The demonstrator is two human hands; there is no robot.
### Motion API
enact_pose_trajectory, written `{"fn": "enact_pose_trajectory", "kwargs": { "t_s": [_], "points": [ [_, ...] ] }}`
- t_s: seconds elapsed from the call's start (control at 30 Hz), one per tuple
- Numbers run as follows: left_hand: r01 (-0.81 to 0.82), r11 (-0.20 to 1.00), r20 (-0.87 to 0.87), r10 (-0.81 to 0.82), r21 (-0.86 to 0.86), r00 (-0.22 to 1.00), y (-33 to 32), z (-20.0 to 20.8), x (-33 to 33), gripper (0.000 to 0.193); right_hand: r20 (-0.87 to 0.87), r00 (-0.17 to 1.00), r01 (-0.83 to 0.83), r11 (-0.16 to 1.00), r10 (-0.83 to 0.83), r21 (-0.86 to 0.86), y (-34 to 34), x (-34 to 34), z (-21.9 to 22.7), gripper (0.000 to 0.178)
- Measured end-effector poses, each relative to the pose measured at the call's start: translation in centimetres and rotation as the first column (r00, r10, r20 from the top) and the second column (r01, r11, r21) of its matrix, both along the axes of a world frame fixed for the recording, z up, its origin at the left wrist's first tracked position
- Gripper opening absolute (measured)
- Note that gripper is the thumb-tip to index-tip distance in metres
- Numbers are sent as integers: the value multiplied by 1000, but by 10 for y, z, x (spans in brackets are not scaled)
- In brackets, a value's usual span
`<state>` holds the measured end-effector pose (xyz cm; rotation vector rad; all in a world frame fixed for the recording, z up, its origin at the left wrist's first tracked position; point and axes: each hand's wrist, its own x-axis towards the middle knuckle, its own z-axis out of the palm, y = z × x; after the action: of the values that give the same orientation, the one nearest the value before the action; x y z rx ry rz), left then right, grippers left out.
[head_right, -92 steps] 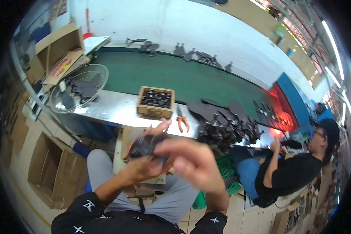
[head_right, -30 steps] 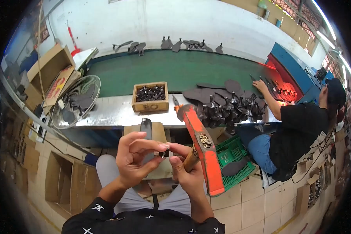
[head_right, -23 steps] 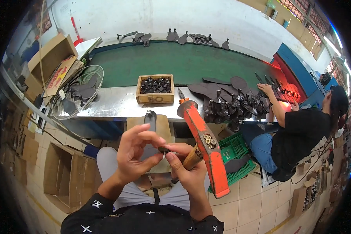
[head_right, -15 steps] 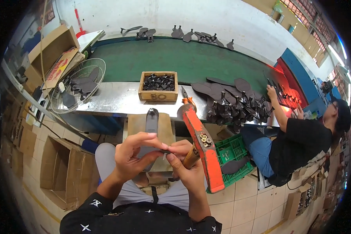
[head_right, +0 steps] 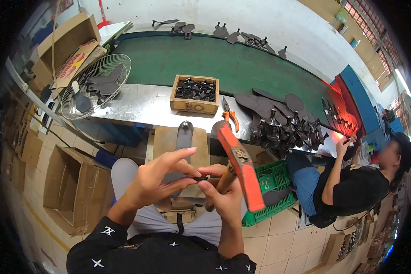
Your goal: Manufacturing shoes by hammering and trimming components on a workbench.
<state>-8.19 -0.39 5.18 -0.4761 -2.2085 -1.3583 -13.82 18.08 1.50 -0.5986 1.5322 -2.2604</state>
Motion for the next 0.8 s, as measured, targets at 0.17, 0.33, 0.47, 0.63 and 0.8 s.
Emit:
{"fn": "enact_pose_trajectory", "kwargs": {
  "t_s": [0.17,0.33,0.47,0.63,0.8],
  "points": [
    [-32,999,133,37,-38,990,-30,-29,-19,64,-23,999,46,981,-42,187,-9,-19,-27,22],
    [-266,953,138,286,-144,948,-88,-125,-82,58,-231,973,83,952,-13,295,-37,-67,-47,16],
    [-306,951,73,309,-48,948,-79,-156,-119,47,-277,960,82,914,34,396,-58,-104,-59,23],
    [-292,953,171,301,-79,938,-78,-157,-107,24,-432,896,88,909,107,407,-79,-121,-74,22],
    [-304,950,117,311,-70,943,-77,-160,-94,25,-462,866,92,847,192,524,-86,-119,-74,16]
  ]
}}
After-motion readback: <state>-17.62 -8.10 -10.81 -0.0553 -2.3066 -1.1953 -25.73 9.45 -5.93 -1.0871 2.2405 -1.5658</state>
